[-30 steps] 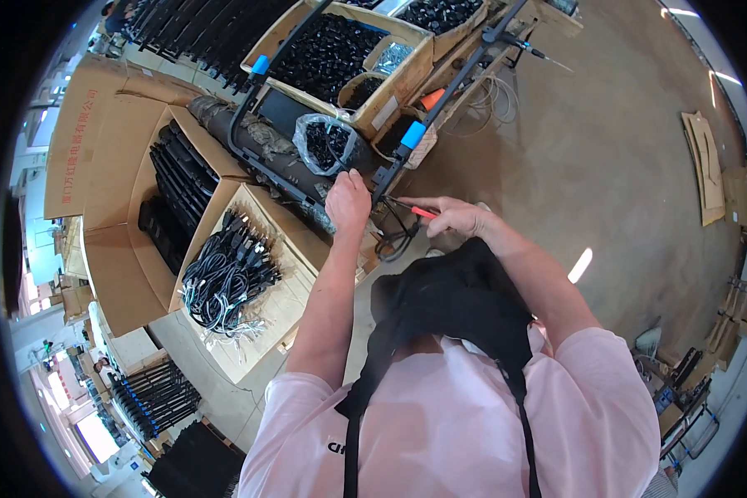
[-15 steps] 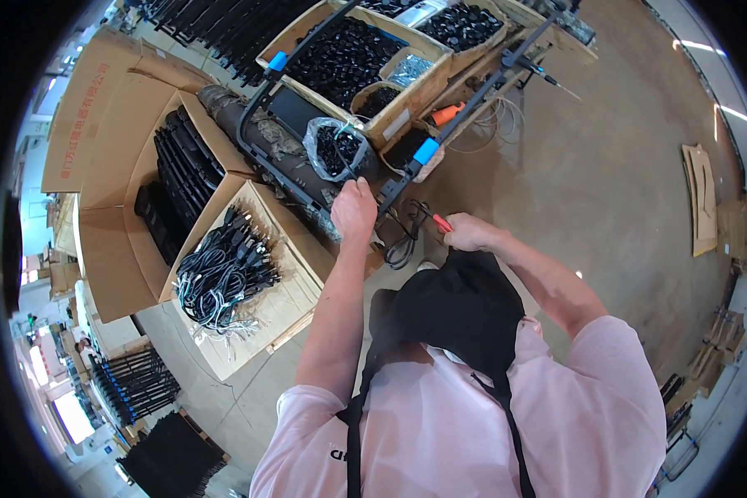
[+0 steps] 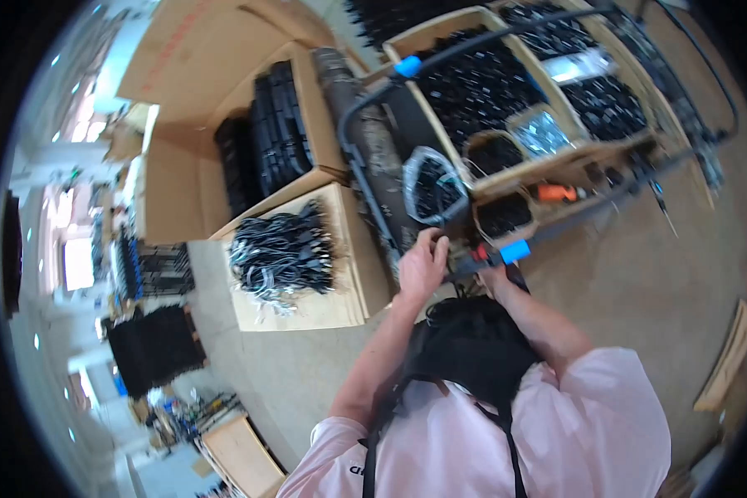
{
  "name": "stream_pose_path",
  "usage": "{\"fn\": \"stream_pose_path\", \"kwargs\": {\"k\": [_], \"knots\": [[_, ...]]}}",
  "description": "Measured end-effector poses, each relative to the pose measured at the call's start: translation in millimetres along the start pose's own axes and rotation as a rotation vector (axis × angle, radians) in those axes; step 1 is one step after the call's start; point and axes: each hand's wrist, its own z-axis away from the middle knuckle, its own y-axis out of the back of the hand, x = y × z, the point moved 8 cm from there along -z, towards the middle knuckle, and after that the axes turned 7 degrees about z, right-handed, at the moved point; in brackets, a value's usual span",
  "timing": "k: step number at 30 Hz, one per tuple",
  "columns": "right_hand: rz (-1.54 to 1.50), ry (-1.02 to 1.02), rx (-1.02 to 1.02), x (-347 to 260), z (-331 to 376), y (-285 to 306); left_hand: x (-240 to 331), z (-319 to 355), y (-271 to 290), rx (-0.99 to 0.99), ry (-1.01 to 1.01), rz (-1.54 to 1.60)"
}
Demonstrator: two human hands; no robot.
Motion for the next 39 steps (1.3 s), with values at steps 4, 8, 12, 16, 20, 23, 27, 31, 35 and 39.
{"fn": "stream_pose_path", "kwargs": {"k": [4,8,12,16,20,23,27,31,35,39], "knots": [[-0.209,0.009,-0.089,17.9,-53.0,30.5,24.4,-49.3,45.6,0.294,-0.079,0.265],[-0.041,-0.104,-0.365,-13.8,-9.5,10.6,-6.5,-107.7,172.7,0.701,-0.050,-0.049],[-0.112,-0.026,-0.388,-15.3,1.7,47.0,-53.2,-169.2,262.1,0.946,0.088,-0.327],[0.173,0.014,-0.245,-50.1,28.1,104.5,-108.5,-201.1,306.3,0.857,0.382,-0.552],[0.413,0.012,-0.175,-82.5,64.4,185.4,-163.0,-229.5,314.4,0.617,0.641,-0.281],[0.468,-0.012,-0.043,-94.8,90.3,239.8,-162.9,-238.4,310.3,0.670,0.576,-0.221],[0.601,-0.011,-0.067,-134.7,125.0,245.7,-144.3,-228.5,331.4,0.870,0.347,-0.220],[0.904,0.122,-0.279,-200.4,185.9,216.8,-98.5,-193.9,357.7,1.166,0.197,-0.110],[1.121,0.331,-0.493,-279.4,251.8,157.5,-76.9,-140.4,369.1,1.155,0.030,0.382],[1.053,0.901,-0.409,-367.9,274.7,64.9,-6.5,-101.4,284.8,0.812,-0.064,1.066]]}}
